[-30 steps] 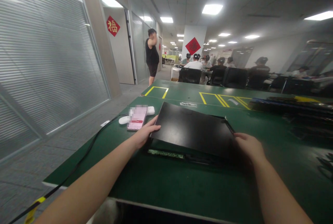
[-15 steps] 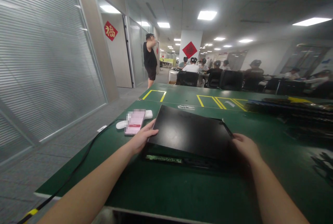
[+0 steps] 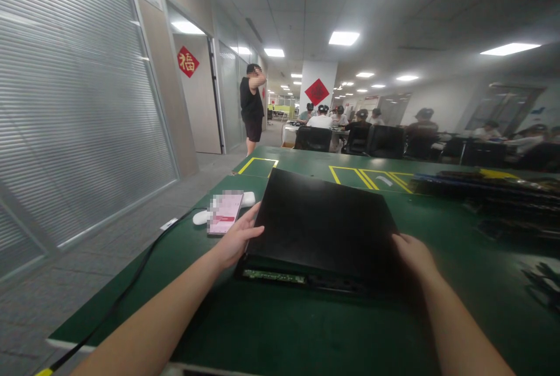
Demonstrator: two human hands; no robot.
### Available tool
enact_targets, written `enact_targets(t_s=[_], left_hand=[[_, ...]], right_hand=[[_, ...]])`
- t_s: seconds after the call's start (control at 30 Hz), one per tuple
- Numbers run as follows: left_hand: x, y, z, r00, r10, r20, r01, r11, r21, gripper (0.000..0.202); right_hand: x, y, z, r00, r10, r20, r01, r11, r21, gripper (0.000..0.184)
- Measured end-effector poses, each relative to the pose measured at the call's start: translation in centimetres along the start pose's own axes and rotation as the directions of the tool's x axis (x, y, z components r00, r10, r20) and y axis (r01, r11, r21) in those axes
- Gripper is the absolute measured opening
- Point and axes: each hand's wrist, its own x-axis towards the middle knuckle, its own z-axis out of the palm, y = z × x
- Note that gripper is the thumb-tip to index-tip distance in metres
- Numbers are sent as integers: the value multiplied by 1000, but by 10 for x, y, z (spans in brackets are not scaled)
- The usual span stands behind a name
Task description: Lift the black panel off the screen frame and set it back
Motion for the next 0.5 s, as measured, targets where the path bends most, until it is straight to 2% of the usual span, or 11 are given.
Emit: enact_targets(t_s=[0.13,0.27,0.43,0.5], left_hand=[[0,-2,-2,1000,7,-9,-7,1000,15,90],[2,2,-6,998,21,-58,-19,999,31,88],[6,12,-16,984,72,-163,-67,997,36,80],[7,14,-19,980,62,-189,-57,998,31,75]], right_hand=[[2,2,1,994,110,3,-108,973,206,42],[-3,-3,-3,978,186,100,-211,841,498,36],[-20,-26,-18,952,125,280,-297,602,742,43],[-30,-36,-26,933,36,358,-326,505,799,44]])
